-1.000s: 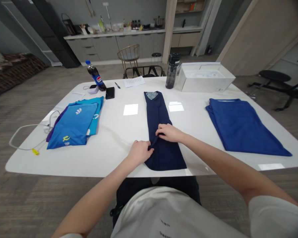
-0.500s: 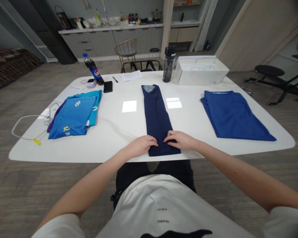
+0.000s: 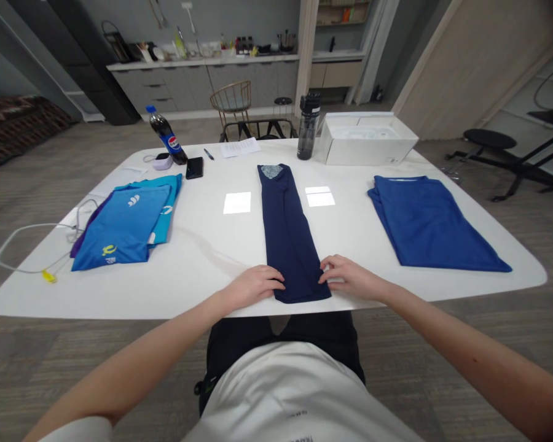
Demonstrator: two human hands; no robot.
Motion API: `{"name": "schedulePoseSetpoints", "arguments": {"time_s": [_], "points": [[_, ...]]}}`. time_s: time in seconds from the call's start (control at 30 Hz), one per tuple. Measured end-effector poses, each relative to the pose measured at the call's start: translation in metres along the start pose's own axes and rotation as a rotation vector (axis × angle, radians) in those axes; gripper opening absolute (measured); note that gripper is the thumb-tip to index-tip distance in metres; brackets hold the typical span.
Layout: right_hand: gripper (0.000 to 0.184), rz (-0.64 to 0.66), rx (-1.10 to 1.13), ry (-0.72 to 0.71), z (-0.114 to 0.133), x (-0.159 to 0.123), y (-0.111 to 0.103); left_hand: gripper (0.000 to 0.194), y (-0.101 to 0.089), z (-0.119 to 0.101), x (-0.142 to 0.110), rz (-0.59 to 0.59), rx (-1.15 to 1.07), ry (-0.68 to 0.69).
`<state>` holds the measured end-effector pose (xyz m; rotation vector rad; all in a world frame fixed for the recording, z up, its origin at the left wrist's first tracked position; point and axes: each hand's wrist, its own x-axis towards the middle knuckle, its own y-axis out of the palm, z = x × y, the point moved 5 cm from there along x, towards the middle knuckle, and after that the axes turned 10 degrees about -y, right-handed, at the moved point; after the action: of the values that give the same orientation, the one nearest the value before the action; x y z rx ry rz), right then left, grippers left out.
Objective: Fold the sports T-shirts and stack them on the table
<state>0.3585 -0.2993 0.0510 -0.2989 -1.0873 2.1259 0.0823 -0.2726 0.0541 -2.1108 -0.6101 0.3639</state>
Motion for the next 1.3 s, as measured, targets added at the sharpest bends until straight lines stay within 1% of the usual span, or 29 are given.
{"name": "schedulePoseSetpoints", "arguments": {"time_s": [0.1, 0.17, 0.2, 0.27, 0.33, 0.37, 0.4, 0.47, 0.5, 0.53, 0.57, 0.6, 0.67, 0.7, 0.73, 0.8, 0.9, 0.97, 1.03, 1.1, 1.13, 1.17, 1.2, 1.27, 1.3], "points": [[0.017, -0.062, 0.082, 0.021, 0.005, 0.009, -0.003, 0.034, -0.004, 0.002, 0.002, -0.056, -0.113, -0.07], [0.018, -0.137, 0.165, 0.055, 0.009, 0.019, -0.014, 0.035, -0.016, 0.001, 0.005, -0.134, -0.229, -0.12], [0.018, -0.181, 0.2, 0.08, 0.011, 0.025, -0.022, 0.033, -0.026, 0.001, 0.007, -0.19, -0.286, -0.144], [0.017, -0.282, 0.241, 0.133, 0.009, 0.042, -0.044, 0.025, -0.051, 0.003, 0.018, -0.322, -0.377, -0.192], [0.017, -0.399, 0.271, 0.165, -0.002, 0.068, -0.071, 0.02, -0.081, 0.011, 0.038, -0.471, -0.456, -0.257], [0.02, -0.468, 0.295, 0.167, -0.012, 0.084, -0.085, 0.02, -0.097, 0.019, 0.052, -0.544, -0.505, -0.29], [0.024, -0.539, 0.324, 0.164, -0.025, 0.101, -0.099, 0.022, -0.113, 0.029, 0.068, -0.614, -0.568, -0.317], [0.032, -0.692, 0.369, 0.17, -0.06, 0.138, -0.124, 0.029, -0.139, 0.058, 0.106, -0.727, -0.739, -0.353], [0.037, -0.754, 0.366, 0.204, -0.081, 0.156, -0.133, 0.033, -0.148, 0.076, 0.125, -0.76, -0.843, -0.357], [0.042, -0.806, 0.337, 0.267, -0.103, 0.172, -0.139, 0.038, -0.153, 0.097, 0.145, -0.778, -0.954, -0.387], [0.046, -0.822, 0.276, 0.358, -0.125, 0.185, -0.141, 0.042, -0.154, 0.119, 0.163, -0.757, -1.055, -0.466], [0.048, -0.79, 0.194, 0.46, -0.144, 0.197, -0.14, 0.044, -0.149, 0.14, 0.178, -0.702, -1.122, -0.584], [0.046, -0.649, 0.035, 0.655, -0.176, 0.212, -0.129, 0.045, -0.136, 0.177, 0.197, -0.64, -1.128, -0.822], [0.042, -0.576, -0.029, 0.727, -0.187, 0.217, -0.122, 0.047, -0.13, 0.192, 0.202, -0.643, -1.084, -0.904], [0.038, -0.523, -0.075, 0.777, -0.195, 0.219, -0.115, 0.05, -0.126, 0.203, 0.204, -0.669, -1.023, -0.95], [0.029, -0.494, -0.123, 0.815, -0.202, 0.219, -0.104, 0.056, -0.121, 0.216, 0.206, -0.747, -0.887, -0.948], [0.013, -0.556, -0.114, 0.761, -0.199, 0.218, -0.102, 0.055, -0.124, 0.217, 0.206, -0.821, -0.76, -0.837], [0.012, -0.636, -0.088, 0.643, -0.192, 0.222, -0.11, 0.052, -0.134, 0.211, 0.21, -0.85, -0.77, -0.715], [0.015, -0.736, -0.083, 0.474, -0.185, 0.231, -0.126, 0.05, -0.151, 0.206, 0.218, -0.879, -0.818, -0.561], [0.019, -0.835, -0.104, 0.333, -0.183, 0.245, -0.143, 0.051, -0.171, 0.208, 0.23, -0.91, -0.843, -0.436], [0.02, -0.872, -0.121, 0.298, -0.186, 0.253, -0.151, 0.053, -0.18, 0.213, 0.237, -0.923, -0.841, -0.41], [0.02, -0.894, -0.14, 0.29, -0.191, 0.262, -0.157, 0.055, -0.188, 0.222, 0.245, -0.934, -0.831, -0.422], [0.019, -0.896, -0.158, 0.306, -0.199, 0.271, -0.16, 0.058, -0.193, 0.234, 0.251, -0.944, -0.81, -0.472], [0.015, -0.843, -0.184, 0.395, -0.217, 0.287, -0.16, 0.06, -0.197, 0.258, 0.258, -0.976, -0.71, -0.625], [0.014, -0.802, -0.194, 0.457, -0.226, 0.293, -0.157, 0.06, -0.197, 0.267, 0.259, -0.998, -0.621, -0.684]]}}
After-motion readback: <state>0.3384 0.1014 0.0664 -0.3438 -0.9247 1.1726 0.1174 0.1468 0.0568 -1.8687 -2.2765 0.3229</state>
